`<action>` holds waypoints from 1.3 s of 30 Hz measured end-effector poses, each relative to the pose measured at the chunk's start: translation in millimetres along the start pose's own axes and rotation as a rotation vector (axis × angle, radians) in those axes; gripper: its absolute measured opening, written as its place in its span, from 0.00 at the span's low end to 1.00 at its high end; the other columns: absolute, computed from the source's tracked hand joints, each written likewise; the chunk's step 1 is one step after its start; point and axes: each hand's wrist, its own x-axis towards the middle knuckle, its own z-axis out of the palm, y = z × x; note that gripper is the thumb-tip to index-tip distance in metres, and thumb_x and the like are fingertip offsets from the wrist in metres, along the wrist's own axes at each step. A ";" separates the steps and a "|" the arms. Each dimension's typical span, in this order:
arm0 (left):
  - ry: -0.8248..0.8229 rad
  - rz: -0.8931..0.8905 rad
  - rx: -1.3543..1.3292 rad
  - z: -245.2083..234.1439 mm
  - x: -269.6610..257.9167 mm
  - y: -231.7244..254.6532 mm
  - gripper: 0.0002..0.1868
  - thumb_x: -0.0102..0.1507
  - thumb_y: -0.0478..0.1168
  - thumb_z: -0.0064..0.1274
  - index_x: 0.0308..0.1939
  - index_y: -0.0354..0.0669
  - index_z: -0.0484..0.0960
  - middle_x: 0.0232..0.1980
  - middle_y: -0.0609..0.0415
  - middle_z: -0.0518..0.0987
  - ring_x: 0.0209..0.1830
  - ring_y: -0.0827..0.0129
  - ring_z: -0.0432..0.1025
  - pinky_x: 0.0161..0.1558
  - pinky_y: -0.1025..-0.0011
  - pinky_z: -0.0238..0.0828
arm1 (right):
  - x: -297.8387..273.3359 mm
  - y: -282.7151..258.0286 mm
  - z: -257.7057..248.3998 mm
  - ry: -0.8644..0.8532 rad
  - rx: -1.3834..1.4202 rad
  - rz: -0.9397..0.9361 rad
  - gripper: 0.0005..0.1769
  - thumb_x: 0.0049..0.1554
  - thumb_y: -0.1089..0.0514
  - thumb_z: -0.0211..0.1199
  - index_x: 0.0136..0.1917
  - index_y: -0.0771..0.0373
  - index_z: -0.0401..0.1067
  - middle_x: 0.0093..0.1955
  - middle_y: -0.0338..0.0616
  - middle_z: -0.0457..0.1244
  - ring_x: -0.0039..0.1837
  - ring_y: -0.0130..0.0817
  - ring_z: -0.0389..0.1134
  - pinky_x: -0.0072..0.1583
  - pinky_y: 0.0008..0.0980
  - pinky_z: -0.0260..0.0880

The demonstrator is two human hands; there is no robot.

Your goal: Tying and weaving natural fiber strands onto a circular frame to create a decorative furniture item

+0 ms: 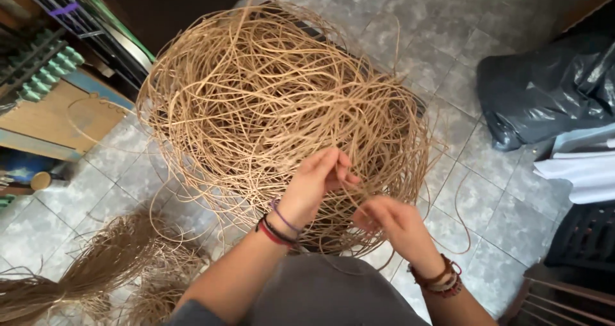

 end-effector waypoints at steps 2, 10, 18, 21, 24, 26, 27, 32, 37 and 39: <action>0.047 0.089 0.371 3.5 -11.9 8.9 0.14 0.73 0.44 0.40 0.38 0.46 0.79 0.29 0.61 0.78 0.32 0.73 0.78 0.41 0.73 0.79 | 4.9 5.5 3.0 0.137 0.087 -0.020 0.22 0.66 0.50 0.48 0.43 0.63 0.79 0.43 0.45 0.75 0.40 0.33 0.75 0.43 0.30 0.79; -0.314 0.300 1.237 5.6 -32.0 -28.5 0.10 0.69 0.49 0.49 0.39 0.51 0.81 0.33 0.53 0.84 0.38 0.52 0.80 0.38 0.59 0.77 | 39.7 -23.1 2.1 0.190 0.007 -0.043 0.18 0.66 0.51 0.56 0.53 0.66 0.80 0.42 0.55 0.74 0.44 0.47 0.76 0.50 0.45 0.75; -0.332 0.484 1.206 24.7 -6.6 41.8 0.35 0.64 0.31 0.51 0.75 0.42 0.60 0.72 0.36 0.67 0.68 0.38 0.67 0.57 0.48 0.73 | 17.5 -12.0 -17.6 0.213 -0.456 -0.123 0.11 0.64 0.50 0.58 0.44 0.55 0.75 0.32 0.46 0.71 0.40 0.52 0.73 0.46 0.41 0.72; -0.467 0.499 1.311 -10.4 27.4 2.4 0.27 0.65 0.27 0.46 0.70 0.36 0.67 0.63 0.32 0.75 0.61 0.36 0.72 0.55 0.47 0.73 | 5.2 -3.8 -28.9 0.267 -0.644 -0.215 0.09 0.63 0.50 0.59 0.44 0.53 0.75 0.36 0.43 0.71 0.45 0.50 0.73 0.47 0.43 0.73; -0.186 0.754 1.813 -58.0 54.7 1.1 0.13 0.70 0.37 0.42 0.55 0.57 0.77 0.41 0.57 0.78 0.46 0.62 0.76 0.47 0.65 0.74 | -21.8 14.3 -52.4 0.319 -0.642 -0.270 0.05 0.60 0.57 0.63 0.48 0.52 0.79 0.41 0.40 0.74 0.47 0.46 0.76 0.51 0.39 0.75; -0.104 0.771 1.869 -66.5 59.9 11.9 0.09 0.70 0.41 0.45 0.51 0.58 0.78 0.40 0.61 0.78 0.41 0.66 0.76 0.43 0.69 0.74 | -35.2 19.0 -66.5 0.303 -0.718 -0.101 0.07 0.62 0.52 0.60 0.50 0.49 0.78 0.40 0.39 0.73 0.46 0.45 0.76 0.51 0.41 0.76; -0.012 0.786 1.923 -70.8 62.3 17.1 0.06 0.70 0.44 0.48 0.48 0.59 0.80 0.39 0.65 0.78 0.37 0.70 0.76 0.39 0.74 0.74 | -41.8 21.4 -73.5 0.283 -0.791 0.065 0.10 0.63 0.46 0.57 0.53 0.46 0.76 0.39 0.37 0.73 0.46 0.45 0.75 0.52 0.42 0.76; -0.098 0.865 1.885 -2.7 35.5 -7.2 0.06 0.69 0.43 0.44 0.42 0.59 0.77 0.34 0.65 0.72 0.29 0.67 0.71 0.28 0.66 0.69 | -10.5 -19.2 -24.6 0.366 -0.974 0.002 0.20 0.68 0.50 0.47 0.70 0.53 0.66 0.56 0.46 0.66 0.44 0.58 0.73 0.48 0.56 0.73; -0.115 0.884 1.947 2.6 32.2 3.0 0.05 0.65 0.43 0.44 0.35 0.57 0.74 0.35 0.66 0.69 0.32 0.68 0.71 0.28 0.67 0.66 | 12.3 8.3 -14.1 0.365 -1.038 -0.136 0.16 0.68 0.47 0.47 0.63 0.51 0.70 0.48 0.35 0.68 0.46 0.42 0.74 0.48 0.38 0.74; -0.148 0.801 1.926 -17.7 37.2 4.8 0.03 0.64 0.43 0.51 0.41 0.59 0.78 0.33 0.64 0.73 0.33 0.68 0.73 0.32 0.70 0.69 | -1.1 23.4 -33.9 0.349 -1.010 -0.234 0.13 0.68 0.44 0.48 0.47 0.47 0.69 0.38 0.32 0.63 0.45 0.39 0.71 0.48 0.35 0.71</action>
